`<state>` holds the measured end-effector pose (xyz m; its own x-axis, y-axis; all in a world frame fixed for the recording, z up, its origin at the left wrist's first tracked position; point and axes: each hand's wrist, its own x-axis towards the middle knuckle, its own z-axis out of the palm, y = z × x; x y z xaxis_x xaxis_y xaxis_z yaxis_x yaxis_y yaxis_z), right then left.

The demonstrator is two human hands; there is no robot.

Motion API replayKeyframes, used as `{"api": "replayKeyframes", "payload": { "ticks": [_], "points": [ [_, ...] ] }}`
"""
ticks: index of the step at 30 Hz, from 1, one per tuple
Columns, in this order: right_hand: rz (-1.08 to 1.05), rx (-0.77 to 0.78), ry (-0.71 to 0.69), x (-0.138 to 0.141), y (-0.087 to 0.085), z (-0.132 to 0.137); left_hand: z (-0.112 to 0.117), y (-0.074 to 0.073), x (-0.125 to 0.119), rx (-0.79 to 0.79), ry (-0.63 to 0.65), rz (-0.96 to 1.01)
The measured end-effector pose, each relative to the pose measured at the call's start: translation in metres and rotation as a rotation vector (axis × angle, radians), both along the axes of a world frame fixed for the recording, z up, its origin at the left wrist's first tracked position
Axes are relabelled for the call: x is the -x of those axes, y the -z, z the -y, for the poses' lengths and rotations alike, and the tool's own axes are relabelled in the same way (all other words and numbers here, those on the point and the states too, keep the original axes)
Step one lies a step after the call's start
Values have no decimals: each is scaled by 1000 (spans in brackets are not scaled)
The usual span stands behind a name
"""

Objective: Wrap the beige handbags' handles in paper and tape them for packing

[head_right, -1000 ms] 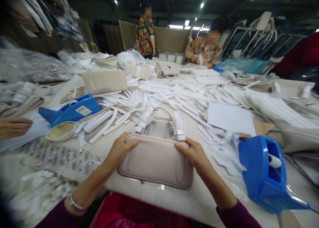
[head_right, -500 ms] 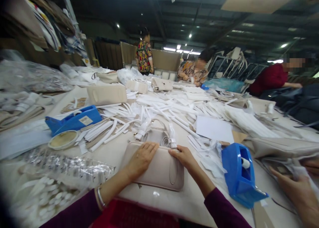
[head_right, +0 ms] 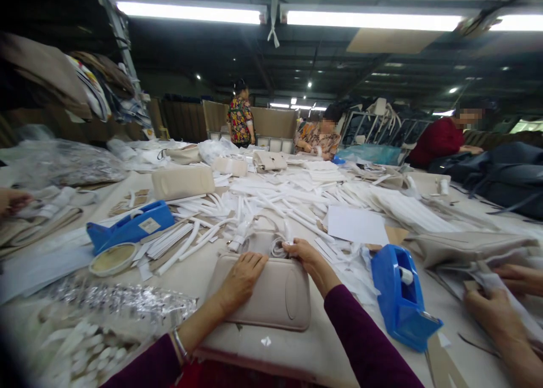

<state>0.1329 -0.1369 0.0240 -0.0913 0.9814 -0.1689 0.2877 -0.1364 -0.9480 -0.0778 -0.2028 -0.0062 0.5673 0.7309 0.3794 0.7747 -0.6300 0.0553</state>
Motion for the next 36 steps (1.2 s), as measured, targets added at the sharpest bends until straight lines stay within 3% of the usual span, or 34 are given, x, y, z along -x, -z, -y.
{"api": "replayKeyframes", "payload": {
  "ticks": [4,7,9,12,14,17,20,23,27,32,36],
  "points": [
    [-19,-15,-23,-7,-1,5,-2,-1,-1,32,4,-10],
    [62,-97,58,13,-10,11,-2,-1,-2,40,5,1],
    [146,-316,123,39,-14,17,0,1,-2,31,9,43],
    [207,-742,59,84,-6,25,4,6,0,-18,27,205],
    [189,-836,34,105,9,27,7,5,5,-92,-53,382],
    [243,-800,85,117,33,25,3,-4,17,-202,-367,622],
    [313,-778,14,114,46,21,-15,-17,25,-72,-555,660],
    [336,-753,14,111,49,17,-37,-26,25,164,-575,546],
    [353,-740,82,114,50,13,-56,-32,20,286,-617,529],
    [335,-739,151,116,52,13,-70,-34,26,356,-600,672],
    [315,-730,170,117,53,13,-78,-28,35,498,-524,922]
  ]
}}
